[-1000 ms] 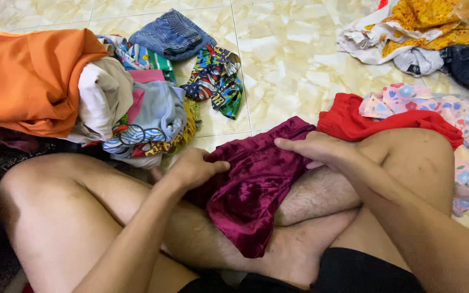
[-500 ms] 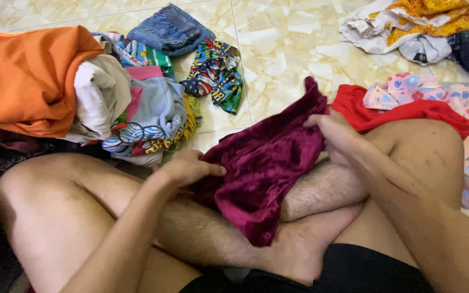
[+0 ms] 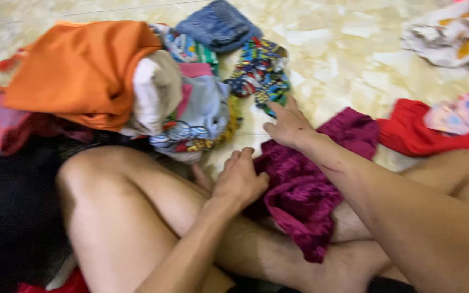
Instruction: The person folds children's clothing by hand, including shorts, shirts, and a dress, placing them into a pile on the floor.
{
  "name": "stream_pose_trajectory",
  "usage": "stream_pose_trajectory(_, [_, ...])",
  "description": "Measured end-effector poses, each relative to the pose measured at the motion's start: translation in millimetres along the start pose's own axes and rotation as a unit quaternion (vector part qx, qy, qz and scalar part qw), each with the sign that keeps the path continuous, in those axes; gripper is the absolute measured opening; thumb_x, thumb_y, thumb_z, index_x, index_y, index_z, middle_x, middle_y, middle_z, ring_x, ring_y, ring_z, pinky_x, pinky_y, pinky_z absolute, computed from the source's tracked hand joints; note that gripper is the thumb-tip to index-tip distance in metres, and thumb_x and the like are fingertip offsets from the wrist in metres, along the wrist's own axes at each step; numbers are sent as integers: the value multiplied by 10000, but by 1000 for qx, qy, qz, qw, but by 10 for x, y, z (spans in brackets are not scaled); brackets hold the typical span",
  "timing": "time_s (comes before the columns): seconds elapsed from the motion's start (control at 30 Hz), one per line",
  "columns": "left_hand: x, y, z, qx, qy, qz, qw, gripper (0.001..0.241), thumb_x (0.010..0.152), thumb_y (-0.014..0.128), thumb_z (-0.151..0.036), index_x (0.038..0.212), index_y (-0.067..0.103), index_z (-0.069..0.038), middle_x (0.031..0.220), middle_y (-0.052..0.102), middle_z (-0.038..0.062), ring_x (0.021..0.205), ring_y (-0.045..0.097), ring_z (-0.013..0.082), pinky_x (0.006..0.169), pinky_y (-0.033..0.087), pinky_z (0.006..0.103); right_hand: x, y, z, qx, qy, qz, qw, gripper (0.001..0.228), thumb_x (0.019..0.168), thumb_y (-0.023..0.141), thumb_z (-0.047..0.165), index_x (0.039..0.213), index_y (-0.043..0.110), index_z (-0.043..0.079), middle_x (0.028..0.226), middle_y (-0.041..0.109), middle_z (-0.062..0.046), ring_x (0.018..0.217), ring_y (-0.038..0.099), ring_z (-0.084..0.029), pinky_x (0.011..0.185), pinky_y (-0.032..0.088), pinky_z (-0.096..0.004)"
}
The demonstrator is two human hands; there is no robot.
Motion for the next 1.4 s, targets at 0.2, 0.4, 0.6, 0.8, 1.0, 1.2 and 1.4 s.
stream_pose_trajectory(0.2, [-34, -176, 33, -99, -18, -52, 994, 579, 821, 555, -266, 1372, 528, -92, 1290, 556, 157, 1300, 521, 381, 1013, 484, 575, 398, 138, -100, -43, 60, 14, 997, 648, 853, 625, 510, 1451, 581, 265, 1627, 238, -272, 1345, 465, -573, 1135, 398, -575])
stream_pose_trajectory(0.4, [71, -162, 37, -116, -4, -87, 989, 507, 851, 562, -238, 1322, 578, -50, 1224, 592, 208, 1254, 563, 415, 1005, 503, 557, 109, -242, -315, 84, 103, -46, 990, 473, 845, 603, 484, 1165, 766, 176, 1211, 727, -131, 1206, 637, -380, 997, 515, -505])
stream_pose_trajectory(0.6, [30, -268, -49, -146, -3, -113, 983, 504, 866, 576, -260, 1321, 571, -44, 1251, 617, 231, 1279, 560, 419, 1038, 482, 558, -599, -722, -760, 214, 190, -197, 938, 649, 689, 732, 289, 1305, 564, 171, 1113, 726, -87, 1143, 667, -276, 941, 532, -438])
stream_pose_trajectory(0.8, [132, -111, -81, -122, 7, -96, 988, 529, 866, 588, -316, 1345, 548, -96, 1282, 582, 182, 1277, 565, 401, 1034, 489, 547, -787, -760, -1085, 164, 174, -119, 964, 215, 784, 616, 396, 872, 793, 310, 1000, 745, -37, 1050, 673, -323, 899, 538, -459])
stream_pose_trajectory(1.0, [56, -140, -316, -99, 55, -123, 986, 639, 833, 658, -295, 1409, 479, -86, 1348, 508, 216, 1316, 506, 462, 1072, 457, 584, -1036, -733, -937, 490, 175, -130, 844, 371, 771, 560, 286, 1092, 659, 129, 1042, 559, -63, 925, 665, -228, 764, 624, -401])
stream_pose_trajectory(1.2, [-252, -340, -860, -198, 139, -94, 966, 787, 746, 693, -212, 1466, 414, -58, 1467, 456, 244, 1418, 409, 451, 1156, 357, 581, -1596, -1071, -9, 681, 116, 10, 723, 170, 856, 500, 235, 986, 526, 130, 824, 597, -46, 846, 709, -261, 815, 595, -467])
stream_pose_trajectory(1.4, [-214, -404, -850, -417, 38, -32, 908, 221, 903, 597, -204, 1064, 713, -106, 814, 710, 48, 571, 427, 95, 559, 325, 276, -1552, -1186, 140, 751, -15, 134, 646, 251, 784, 787, 119, 978, 643, 49, 922, 696, -144, 835, 717, -296, 752, 626, -490])
Point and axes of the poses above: each hand's wrist, its own x-axis towards the middle knuckle, its own y-axis out of the palm, z = x × y, the point moved 9 cm from there along x, towards the middle knuckle
